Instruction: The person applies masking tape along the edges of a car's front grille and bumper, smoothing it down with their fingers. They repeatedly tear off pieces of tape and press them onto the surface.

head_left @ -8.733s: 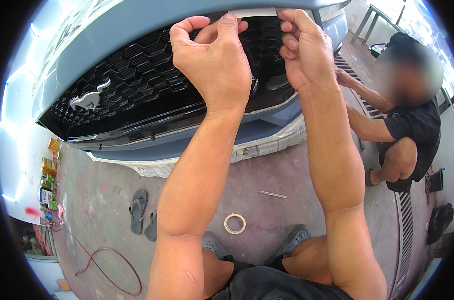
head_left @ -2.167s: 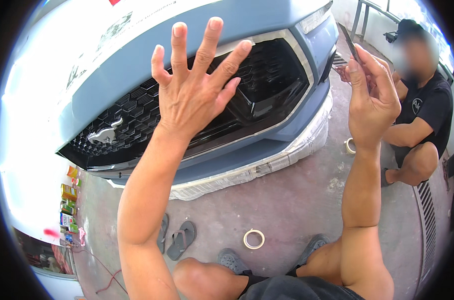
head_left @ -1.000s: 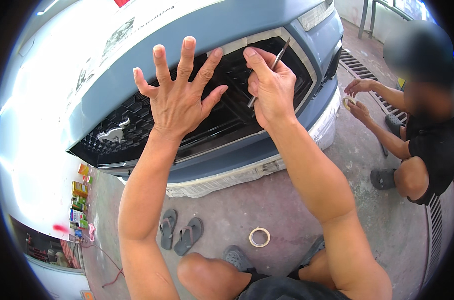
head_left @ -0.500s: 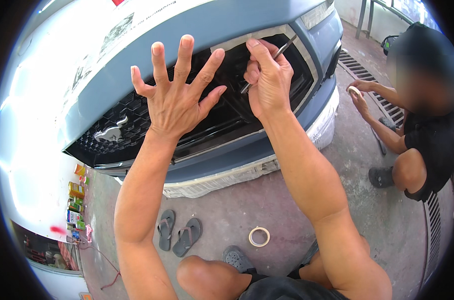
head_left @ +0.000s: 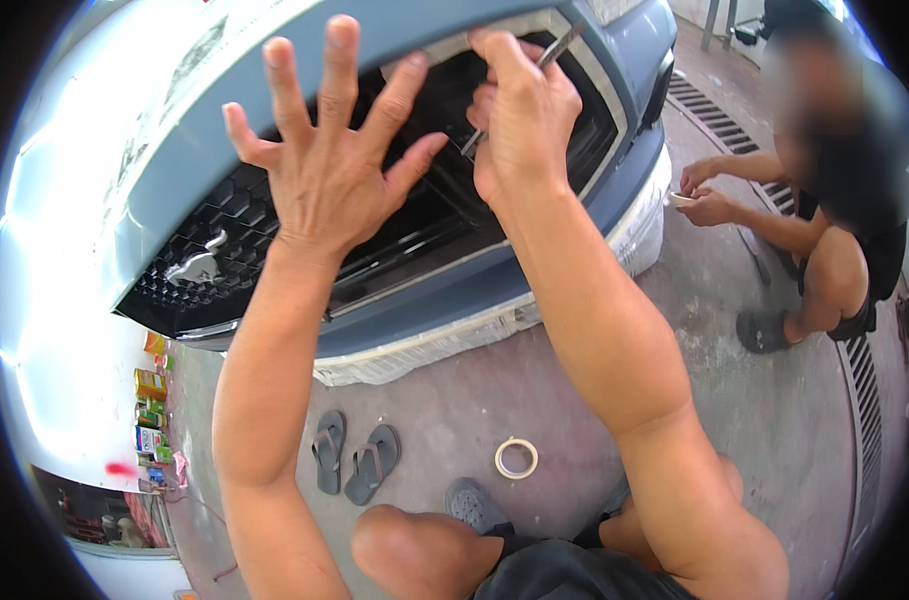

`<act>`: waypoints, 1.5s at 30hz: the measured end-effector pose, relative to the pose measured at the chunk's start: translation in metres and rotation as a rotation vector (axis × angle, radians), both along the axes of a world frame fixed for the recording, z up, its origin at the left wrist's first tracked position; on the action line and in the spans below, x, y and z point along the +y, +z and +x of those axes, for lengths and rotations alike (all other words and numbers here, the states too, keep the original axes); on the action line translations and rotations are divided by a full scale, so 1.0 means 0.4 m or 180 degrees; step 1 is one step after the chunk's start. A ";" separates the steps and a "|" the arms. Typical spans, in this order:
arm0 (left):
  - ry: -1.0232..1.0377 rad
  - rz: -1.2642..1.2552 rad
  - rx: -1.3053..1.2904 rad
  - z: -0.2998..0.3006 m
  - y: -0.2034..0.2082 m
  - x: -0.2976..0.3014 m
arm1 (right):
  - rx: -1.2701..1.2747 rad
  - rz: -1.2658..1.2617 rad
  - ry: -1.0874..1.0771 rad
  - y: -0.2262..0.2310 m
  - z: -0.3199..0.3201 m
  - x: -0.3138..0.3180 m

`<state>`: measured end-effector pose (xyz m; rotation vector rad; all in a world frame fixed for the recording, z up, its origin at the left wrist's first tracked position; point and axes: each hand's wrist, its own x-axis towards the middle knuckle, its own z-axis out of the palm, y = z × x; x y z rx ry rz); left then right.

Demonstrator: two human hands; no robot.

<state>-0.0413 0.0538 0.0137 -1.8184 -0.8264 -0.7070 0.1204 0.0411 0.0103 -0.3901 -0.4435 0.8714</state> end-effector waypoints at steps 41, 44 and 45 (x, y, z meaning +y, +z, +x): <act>-0.0610 -0.2781 -0.1212 -0.157 -0.375 -0.484 | -0.0152 -0.0124 -0.0578 -0.013 -0.066 -0.012; -0.0584 -0.2827 -0.1227 -0.152 -0.375 -0.482 | -0.0112 -0.0067 -0.0472 -0.001 -0.054 -0.011; -0.0577 -0.2845 -0.1228 -0.151 -0.374 -0.481 | -0.0092 -0.0038 -0.0427 0.004 -0.053 -0.012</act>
